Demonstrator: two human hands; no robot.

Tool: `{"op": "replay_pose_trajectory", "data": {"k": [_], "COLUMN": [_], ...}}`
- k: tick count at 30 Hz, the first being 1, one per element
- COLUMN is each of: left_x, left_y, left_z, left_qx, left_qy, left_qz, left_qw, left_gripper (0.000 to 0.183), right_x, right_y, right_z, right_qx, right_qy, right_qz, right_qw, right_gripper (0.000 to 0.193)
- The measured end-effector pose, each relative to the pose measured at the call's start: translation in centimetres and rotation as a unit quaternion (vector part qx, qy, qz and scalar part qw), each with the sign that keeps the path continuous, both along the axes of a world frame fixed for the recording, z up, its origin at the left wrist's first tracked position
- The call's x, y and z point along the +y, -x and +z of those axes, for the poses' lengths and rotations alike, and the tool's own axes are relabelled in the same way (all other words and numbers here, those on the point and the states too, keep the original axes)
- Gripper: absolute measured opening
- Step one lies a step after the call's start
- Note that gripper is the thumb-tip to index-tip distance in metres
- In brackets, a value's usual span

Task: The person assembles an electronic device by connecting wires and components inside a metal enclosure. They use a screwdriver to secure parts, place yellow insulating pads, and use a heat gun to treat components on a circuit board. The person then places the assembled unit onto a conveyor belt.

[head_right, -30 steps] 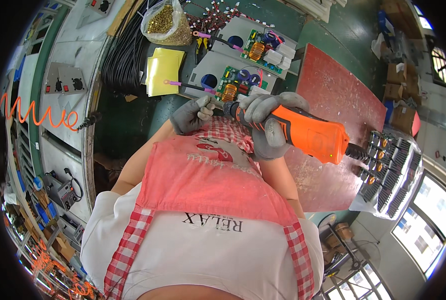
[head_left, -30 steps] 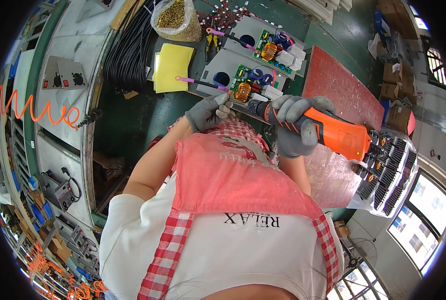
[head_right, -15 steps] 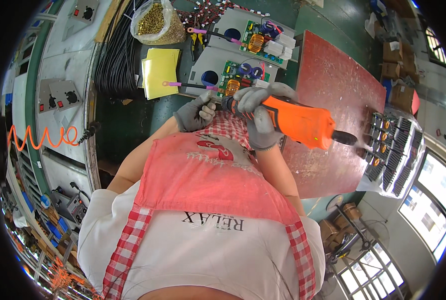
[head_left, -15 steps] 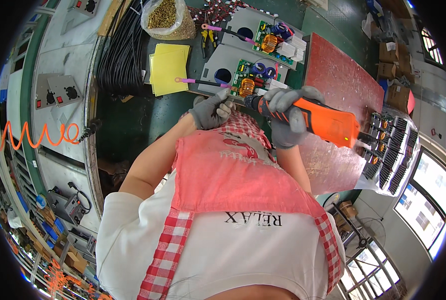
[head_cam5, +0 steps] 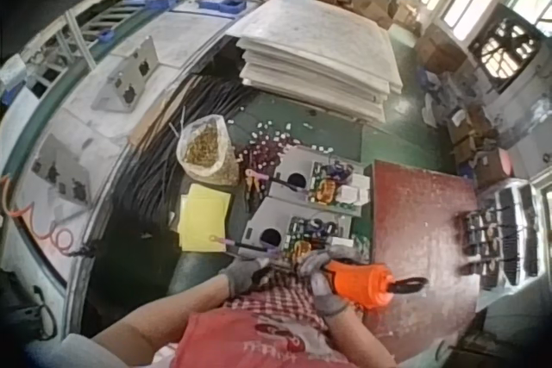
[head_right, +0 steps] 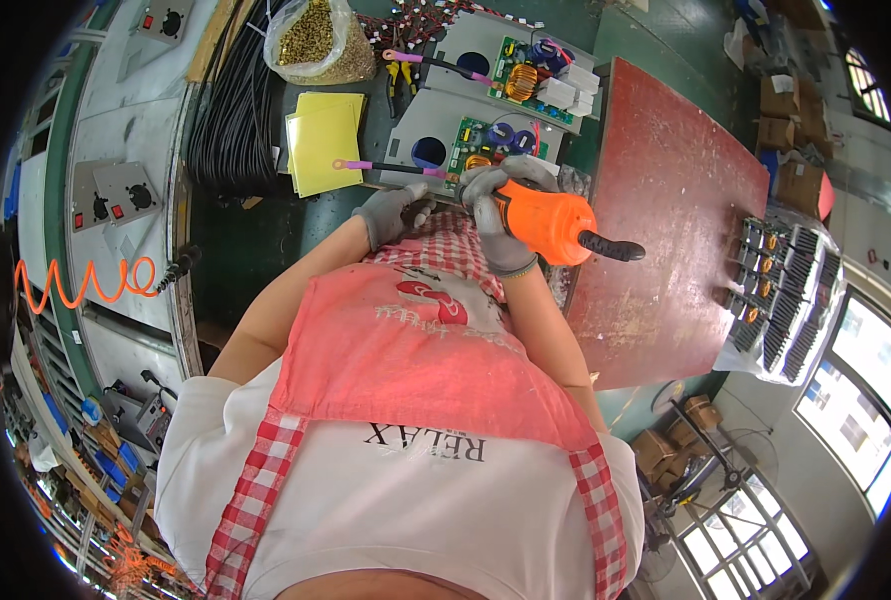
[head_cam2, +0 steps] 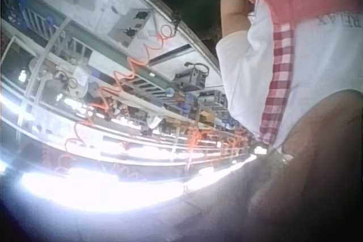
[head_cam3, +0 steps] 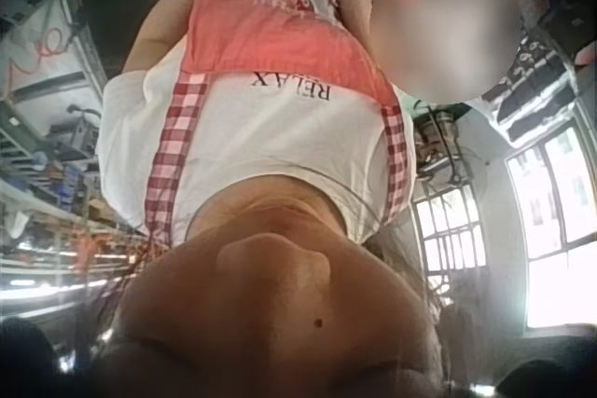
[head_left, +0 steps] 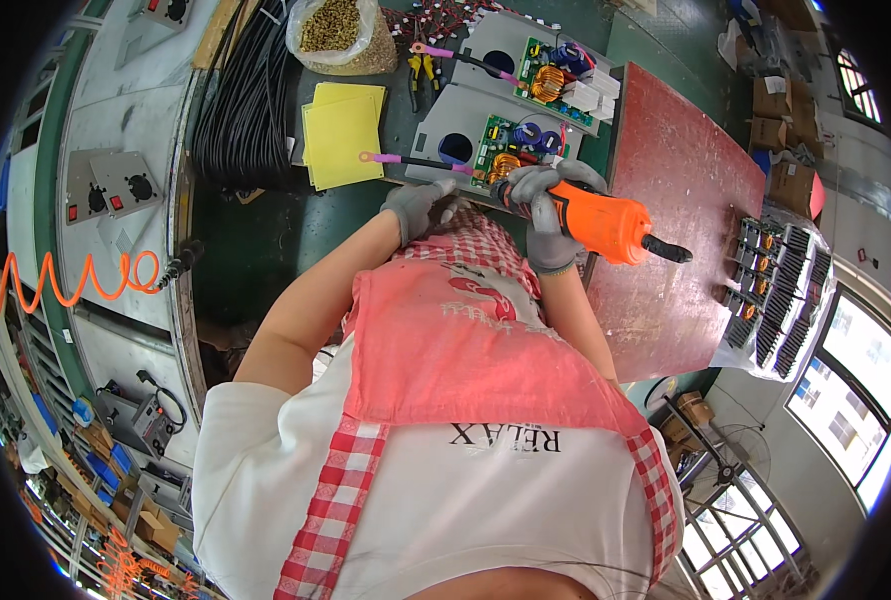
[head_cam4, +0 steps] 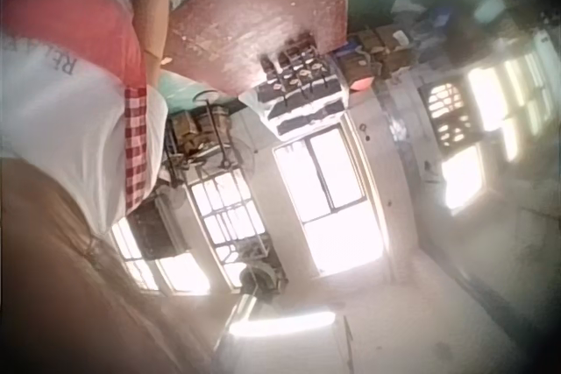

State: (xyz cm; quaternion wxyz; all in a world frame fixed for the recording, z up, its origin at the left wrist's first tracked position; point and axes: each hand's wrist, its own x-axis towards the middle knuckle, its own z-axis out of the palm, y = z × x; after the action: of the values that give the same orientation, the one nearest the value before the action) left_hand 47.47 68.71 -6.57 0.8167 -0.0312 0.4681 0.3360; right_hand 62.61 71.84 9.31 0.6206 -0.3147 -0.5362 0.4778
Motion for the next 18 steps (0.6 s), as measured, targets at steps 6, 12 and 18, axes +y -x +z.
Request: {"op": "replay_pose_trajectory", "data": {"k": [6,12,18], "left_x": [0.7,1.5,1.1], "left_y": [-0.4,-1.5,-1.4], "left_z": [-1.7,-2.3,-2.5], "left_qx": [-0.019,0.000,-0.008], "left_qy": [-0.009,0.032,0.015], "left_qz": [0.031,0.014,0.019], "left_qw": [0.999,0.999,1.000], "left_gripper": [0.015,0.014,0.013], "right_x": [-0.3,-0.1,0.4], "right_y": [-0.8,-0.8,0.2], "right_z": [-1.2,-3.3,-2.3], "right_qx": [0.001,-0.013,-0.021], "right_qy": [0.009,0.003,0.049], "right_qz": [0.056,0.111,0.051], "right_qw": [0.998,0.994,0.997], "right_gripper": [0.043,0.041,0.042]}}
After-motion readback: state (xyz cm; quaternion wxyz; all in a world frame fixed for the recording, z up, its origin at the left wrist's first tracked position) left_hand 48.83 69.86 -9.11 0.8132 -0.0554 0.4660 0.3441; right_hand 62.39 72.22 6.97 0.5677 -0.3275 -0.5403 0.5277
